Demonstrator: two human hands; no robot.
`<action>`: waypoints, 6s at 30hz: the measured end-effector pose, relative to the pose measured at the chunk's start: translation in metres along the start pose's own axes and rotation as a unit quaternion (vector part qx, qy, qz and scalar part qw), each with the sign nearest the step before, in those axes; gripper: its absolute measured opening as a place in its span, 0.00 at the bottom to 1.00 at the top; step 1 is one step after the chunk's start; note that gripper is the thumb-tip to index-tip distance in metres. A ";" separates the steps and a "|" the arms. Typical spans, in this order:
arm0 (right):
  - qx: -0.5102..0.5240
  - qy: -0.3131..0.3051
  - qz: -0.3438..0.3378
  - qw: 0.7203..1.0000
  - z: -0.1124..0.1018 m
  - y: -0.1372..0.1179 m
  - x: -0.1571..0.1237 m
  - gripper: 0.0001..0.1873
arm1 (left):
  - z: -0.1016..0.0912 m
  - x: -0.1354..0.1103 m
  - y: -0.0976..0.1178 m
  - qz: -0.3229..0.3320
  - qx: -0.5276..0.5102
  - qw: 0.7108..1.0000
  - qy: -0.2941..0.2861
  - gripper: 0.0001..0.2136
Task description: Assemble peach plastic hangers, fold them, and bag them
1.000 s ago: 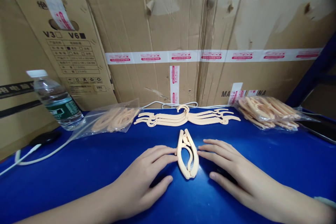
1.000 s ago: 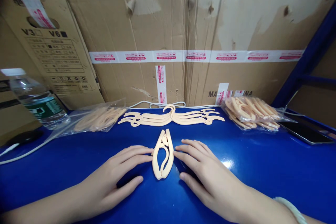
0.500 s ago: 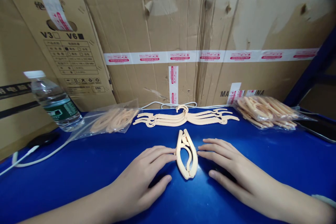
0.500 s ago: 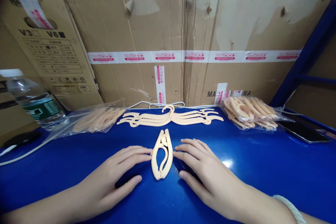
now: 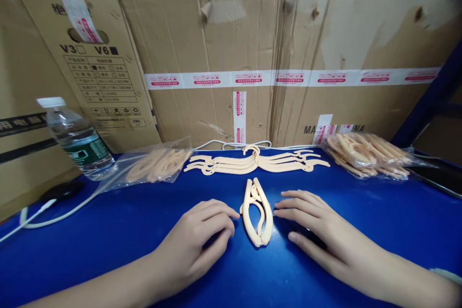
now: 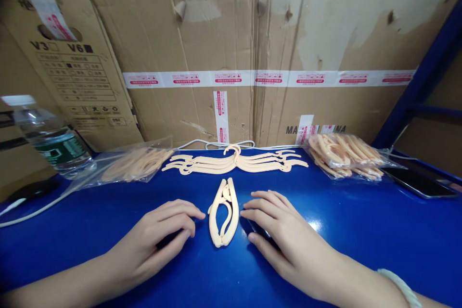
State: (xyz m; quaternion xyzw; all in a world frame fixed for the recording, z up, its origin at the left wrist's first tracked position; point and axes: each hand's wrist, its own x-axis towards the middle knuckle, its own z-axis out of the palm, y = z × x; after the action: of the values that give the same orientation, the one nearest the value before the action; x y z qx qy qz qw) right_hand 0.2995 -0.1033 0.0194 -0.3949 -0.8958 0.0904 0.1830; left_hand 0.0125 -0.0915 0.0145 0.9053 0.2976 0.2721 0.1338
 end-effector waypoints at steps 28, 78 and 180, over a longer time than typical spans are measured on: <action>0.017 0.058 0.030 0.998 -0.002 0.014 0.005 0.12 | 0.000 0.003 0.001 -0.011 -0.007 0.999 0.047 0.09; -0.162 0.108 0.051 0.980 0.000 0.102 0.018 0.20 | -0.015 0.013 0.017 -0.024 0.002 0.971 -0.239 0.31; 0.454 0.035 0.099 0.885 0.001 -0.013 0.000 0.09 | 0.015 0.014 0.020 -0.227 -0.433 0.860 0.147 0.28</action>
State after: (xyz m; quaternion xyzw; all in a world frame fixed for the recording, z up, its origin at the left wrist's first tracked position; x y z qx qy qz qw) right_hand 0.2903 -0.1120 0.0224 -0.3584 -0.7058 0.4910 0.3637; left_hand 0.0399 -0.0999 0.0160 0.6130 0.3632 0.4658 0.5247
